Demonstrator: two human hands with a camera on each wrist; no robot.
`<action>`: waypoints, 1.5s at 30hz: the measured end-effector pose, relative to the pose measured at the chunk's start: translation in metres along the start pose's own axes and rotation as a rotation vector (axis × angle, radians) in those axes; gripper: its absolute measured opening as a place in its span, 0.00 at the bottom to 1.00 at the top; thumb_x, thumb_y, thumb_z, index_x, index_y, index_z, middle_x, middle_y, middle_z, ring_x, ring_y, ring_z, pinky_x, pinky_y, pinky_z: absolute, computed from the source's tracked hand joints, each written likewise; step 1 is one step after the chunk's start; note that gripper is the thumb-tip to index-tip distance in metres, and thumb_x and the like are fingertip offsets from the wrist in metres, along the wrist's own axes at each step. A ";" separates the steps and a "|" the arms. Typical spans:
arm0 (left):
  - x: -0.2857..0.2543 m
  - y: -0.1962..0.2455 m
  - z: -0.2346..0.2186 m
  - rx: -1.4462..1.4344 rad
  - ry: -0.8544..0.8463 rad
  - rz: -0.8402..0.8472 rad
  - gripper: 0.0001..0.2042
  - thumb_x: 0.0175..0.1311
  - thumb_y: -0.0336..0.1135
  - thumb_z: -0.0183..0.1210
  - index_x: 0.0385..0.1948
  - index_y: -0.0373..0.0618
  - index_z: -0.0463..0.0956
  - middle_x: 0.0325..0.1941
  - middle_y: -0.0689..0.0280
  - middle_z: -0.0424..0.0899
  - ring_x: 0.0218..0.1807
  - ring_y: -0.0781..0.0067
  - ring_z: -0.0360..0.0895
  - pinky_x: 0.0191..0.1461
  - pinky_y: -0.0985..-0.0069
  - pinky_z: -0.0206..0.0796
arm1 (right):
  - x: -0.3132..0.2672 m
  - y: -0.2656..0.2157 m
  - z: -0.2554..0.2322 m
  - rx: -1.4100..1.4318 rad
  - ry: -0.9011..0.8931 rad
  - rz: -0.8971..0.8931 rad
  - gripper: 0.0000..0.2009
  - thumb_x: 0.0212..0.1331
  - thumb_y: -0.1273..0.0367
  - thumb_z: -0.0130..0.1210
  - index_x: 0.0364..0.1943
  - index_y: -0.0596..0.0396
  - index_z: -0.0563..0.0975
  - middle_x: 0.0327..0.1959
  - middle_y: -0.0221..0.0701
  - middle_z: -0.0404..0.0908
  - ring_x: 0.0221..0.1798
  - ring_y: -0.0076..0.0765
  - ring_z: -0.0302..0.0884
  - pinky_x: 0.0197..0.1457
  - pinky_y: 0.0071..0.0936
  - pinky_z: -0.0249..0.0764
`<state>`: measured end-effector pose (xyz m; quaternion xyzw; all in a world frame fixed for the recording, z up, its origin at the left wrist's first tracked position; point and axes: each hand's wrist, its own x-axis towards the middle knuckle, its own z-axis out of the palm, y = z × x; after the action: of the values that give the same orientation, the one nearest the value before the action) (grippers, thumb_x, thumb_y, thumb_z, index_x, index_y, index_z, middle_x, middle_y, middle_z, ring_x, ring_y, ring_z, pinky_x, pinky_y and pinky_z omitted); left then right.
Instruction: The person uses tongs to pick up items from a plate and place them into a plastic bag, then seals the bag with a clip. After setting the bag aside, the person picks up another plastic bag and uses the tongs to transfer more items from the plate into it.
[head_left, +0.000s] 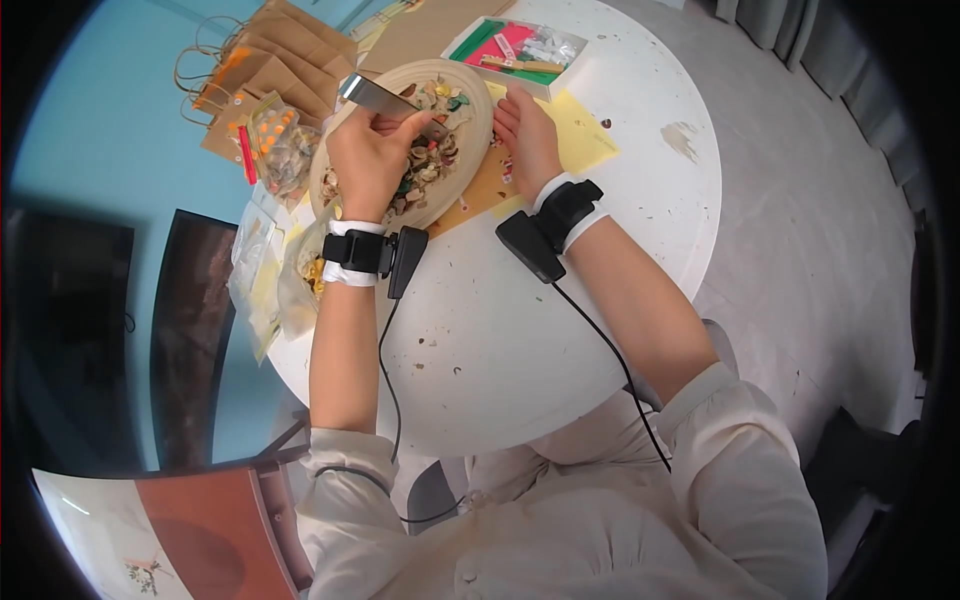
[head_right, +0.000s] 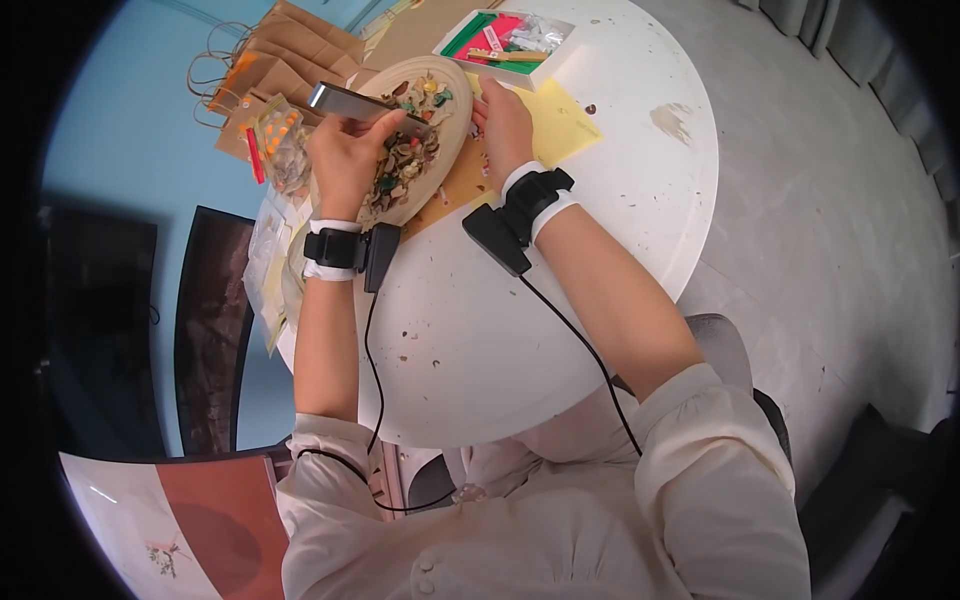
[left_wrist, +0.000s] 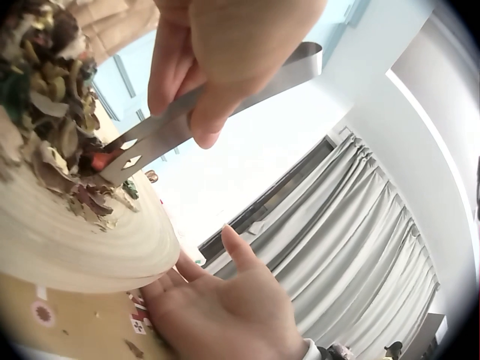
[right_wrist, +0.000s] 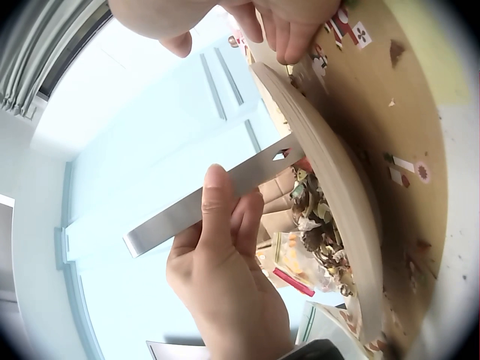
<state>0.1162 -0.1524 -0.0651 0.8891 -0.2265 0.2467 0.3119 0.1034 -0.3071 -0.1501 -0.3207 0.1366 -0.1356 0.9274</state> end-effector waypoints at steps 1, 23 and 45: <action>-0.001 0.000 -0.002 -0.040 0.018 -0.004 0.16 0.50 0.37 0.75 0.30 0.32 0.81 0.26 0.58 0.86 0.27 0.74 0.82 0.33 0.77 0.72 | -0.004 -0.001 0.002 -0.007 0.000 -0.002 0.31 0.66 0.53 0.53 0.62 0.66 0.65 0.62 0.44 0.70 0.64 0.38 0.70 0.70 0.31 0.63; -0.097 -0.011 -0.169 0.308 -0.113 -0.107 0.14 0.52 0.31 0.74 0.36 0.32 0.82 0.32 0.61 0.88 0.32 0.76 0.84 0.40 0.78 0.75 | 0.010 0.037 -0.006 -0.231 -0.133 -0.139 0.35 0.61 0.50 0.57 0.62 0.68 0.67 0.59 0.42 0.74 0.61 0.34 0.70 0.64 0.25 0.63; -0.041 -0.017 -0.057 0.204 -0.050 0.053 0.17 0.47 0.37 0.76 0.26 0.32 0.81 0.20 0.56 0.84 0.21 0.70 0.81 0.28 0.75 0.71 | 0.010 0.036 -0.007 -0.223 -0.099 -0.118 0.39 0.61 0.49 0.57 0.65 0.69 0.63 0.65 0.47 0.69 0.66 0.41 0.67 0.68 0.28 0.61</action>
<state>0.0767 -0.0923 -0.0574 0.9158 -0.2313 0.2543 0.2076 0.1165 -0.2871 -0.1797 -0.4357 0.0858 -0.1581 0.8819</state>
